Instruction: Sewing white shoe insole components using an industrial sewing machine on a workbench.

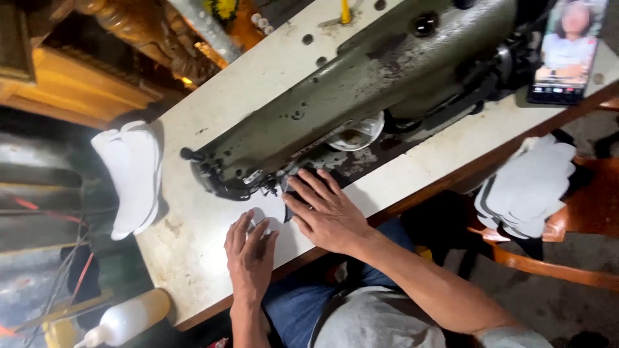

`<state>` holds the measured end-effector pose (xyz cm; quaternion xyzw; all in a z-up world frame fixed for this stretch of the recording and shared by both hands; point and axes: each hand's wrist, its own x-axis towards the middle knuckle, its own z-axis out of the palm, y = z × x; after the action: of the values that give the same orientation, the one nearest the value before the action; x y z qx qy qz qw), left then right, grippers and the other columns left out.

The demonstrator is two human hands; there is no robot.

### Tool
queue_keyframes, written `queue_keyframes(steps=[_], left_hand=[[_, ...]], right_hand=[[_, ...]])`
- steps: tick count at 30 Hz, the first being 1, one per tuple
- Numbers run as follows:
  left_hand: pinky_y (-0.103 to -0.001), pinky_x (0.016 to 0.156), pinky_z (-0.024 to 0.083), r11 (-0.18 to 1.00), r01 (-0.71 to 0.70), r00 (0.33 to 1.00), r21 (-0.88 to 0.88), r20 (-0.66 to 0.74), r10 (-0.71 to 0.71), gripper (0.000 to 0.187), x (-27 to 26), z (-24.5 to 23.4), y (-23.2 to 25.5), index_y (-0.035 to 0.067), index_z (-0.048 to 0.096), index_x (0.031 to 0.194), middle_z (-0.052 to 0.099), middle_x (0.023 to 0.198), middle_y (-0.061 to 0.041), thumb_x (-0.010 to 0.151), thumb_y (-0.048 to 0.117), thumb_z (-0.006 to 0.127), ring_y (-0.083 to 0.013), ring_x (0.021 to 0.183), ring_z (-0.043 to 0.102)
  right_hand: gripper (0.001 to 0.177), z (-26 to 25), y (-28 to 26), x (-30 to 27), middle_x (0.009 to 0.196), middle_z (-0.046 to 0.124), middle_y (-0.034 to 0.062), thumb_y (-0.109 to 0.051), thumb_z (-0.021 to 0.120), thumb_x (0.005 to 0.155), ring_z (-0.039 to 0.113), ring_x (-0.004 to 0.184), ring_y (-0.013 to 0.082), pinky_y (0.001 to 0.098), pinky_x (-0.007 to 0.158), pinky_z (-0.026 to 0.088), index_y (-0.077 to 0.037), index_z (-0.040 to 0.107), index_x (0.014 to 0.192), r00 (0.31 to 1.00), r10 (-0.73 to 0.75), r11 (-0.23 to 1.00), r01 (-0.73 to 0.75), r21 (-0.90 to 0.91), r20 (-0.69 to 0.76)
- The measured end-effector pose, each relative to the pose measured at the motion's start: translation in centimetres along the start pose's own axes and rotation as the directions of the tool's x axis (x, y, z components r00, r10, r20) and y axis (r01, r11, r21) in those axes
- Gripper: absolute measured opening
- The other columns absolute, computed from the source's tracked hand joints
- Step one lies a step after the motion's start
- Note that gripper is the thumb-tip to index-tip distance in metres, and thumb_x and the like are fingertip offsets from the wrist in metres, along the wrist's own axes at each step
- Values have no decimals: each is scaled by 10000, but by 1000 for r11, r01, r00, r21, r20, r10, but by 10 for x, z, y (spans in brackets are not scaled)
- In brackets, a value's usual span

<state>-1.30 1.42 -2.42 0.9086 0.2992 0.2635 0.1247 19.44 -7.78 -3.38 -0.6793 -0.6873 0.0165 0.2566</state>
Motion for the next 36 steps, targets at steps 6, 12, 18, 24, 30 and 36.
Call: queue_keyframes(steps=[6,12,18,24,30,36], left_hand=[[-539,1126,461,999,-33,999,-6,-10,33,339,-1,6,-6,94,695,1220,620,1400,-158,899,113,802,-358,1327,589],[-587,1171,407,1000,9,1000,-28,11,-9,323,-3,11,-11,119,693,1233,608,1462,-141,922,140,777,-385,1472,492],[-530,1220,374,997,59,997,-52,55,-56,299,0,12,-15,66,721,1188,613,1451,-177,908,157,774,-330,1449,509],[-511,1255,338,993,47,996,-106,80,-39,333,13,5,-12,56,724,1186,624,1436,-174,879,161,802,-312,1439,512],[-495,1175,407,993,114,989,9,99,-114,277,25,0,-11,84,786,1118,734,1243,-150,855,163,825,-343,1371,573],[-431,1144,453,992,64,990,107,120,-77,386,29,3,-32,137,779,1183,752,1200,-88,831,275,858,-272,1325,620]], right_hand=[[479,4,2,-3,1635,404,160,-332,472,1057,266,1558,347,566,1282,149,-132,550,1486,1000,22,999,-22,29,15],[468,3,4,-3,1622,423,170,-312,505,1045,291,1547,363,576,1272,174,-128,560,1471,1000,11,999,-11,31,-5],[499,4,3,-3,1652,378,154,-343,474,1046,248,1566,346,565,1284,126,-157,527,1506,999,25,1000,-25,16,39],[489,2,2,-3,1650,383,150,-338,468,1072,260,1562,345,554,1285,145,-130,531,1510,1000,6,1000,-6,7,7],[412,1,-4,2,1505,543,175,-281,519,1038,371,1513,350,564,1254,207,-160,623,1417,995,37,995,-27,101,-91],[424,1,-5,4,1514,547,162,-312,507,1040,378,1513,339,568,1253,209,-169,622,1422,997,49,995,-44,86,-64]])
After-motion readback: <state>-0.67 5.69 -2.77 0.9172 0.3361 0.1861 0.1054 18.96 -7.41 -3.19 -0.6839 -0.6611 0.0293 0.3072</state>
